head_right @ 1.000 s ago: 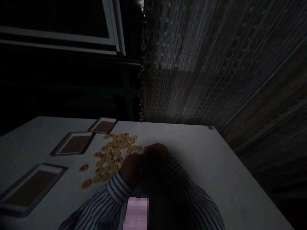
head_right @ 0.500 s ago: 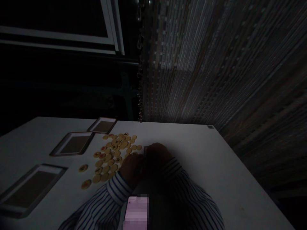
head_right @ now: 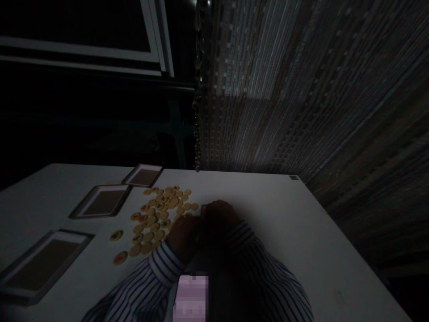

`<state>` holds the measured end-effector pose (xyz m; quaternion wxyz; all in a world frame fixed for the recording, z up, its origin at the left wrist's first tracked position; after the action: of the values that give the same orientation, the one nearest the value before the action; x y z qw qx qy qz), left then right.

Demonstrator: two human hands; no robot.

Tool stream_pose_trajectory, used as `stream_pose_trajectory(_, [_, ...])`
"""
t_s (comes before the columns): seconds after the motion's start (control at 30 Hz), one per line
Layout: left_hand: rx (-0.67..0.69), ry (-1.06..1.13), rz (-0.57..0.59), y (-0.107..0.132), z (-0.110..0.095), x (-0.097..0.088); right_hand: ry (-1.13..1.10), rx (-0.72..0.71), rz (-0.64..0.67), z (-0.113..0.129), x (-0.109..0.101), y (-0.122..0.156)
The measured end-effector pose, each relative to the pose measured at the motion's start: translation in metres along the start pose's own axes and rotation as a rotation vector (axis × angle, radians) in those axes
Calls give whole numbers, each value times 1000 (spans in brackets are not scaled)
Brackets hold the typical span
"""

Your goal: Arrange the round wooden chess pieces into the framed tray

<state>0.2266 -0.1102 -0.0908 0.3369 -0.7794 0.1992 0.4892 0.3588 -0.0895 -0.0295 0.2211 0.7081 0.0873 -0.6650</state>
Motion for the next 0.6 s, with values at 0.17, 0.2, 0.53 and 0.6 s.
stream_pose_trajectory(0.17, [-8,0,7,0,-2,-1,-5,-10,-4,-2,3,-2])
stream_pose_trajectory(0.2, [-13,-5,4,0,-2,-1,-5,-9,-9,-2,3,-2])
stream_pose_trajectory(0.53, [-7,-3,-38,3,-1,0,-4,9,17,-2,2,-1])
stream_pose_trajectory(0.6, [6,-4,-27,2,-1,0,-3,30,43,-2,2,0])
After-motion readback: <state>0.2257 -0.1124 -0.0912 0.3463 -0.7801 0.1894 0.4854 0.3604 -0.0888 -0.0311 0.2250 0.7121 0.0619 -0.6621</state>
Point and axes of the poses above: each hand's wrist, its own y-axis away from the middle knuckle, its own x-axis out of the palm, z = x × y, the point moved 3 cm from there along -y, towards the middle knuckle, and after that the axes turned 6 degrees about z, right-handed, at the moved point
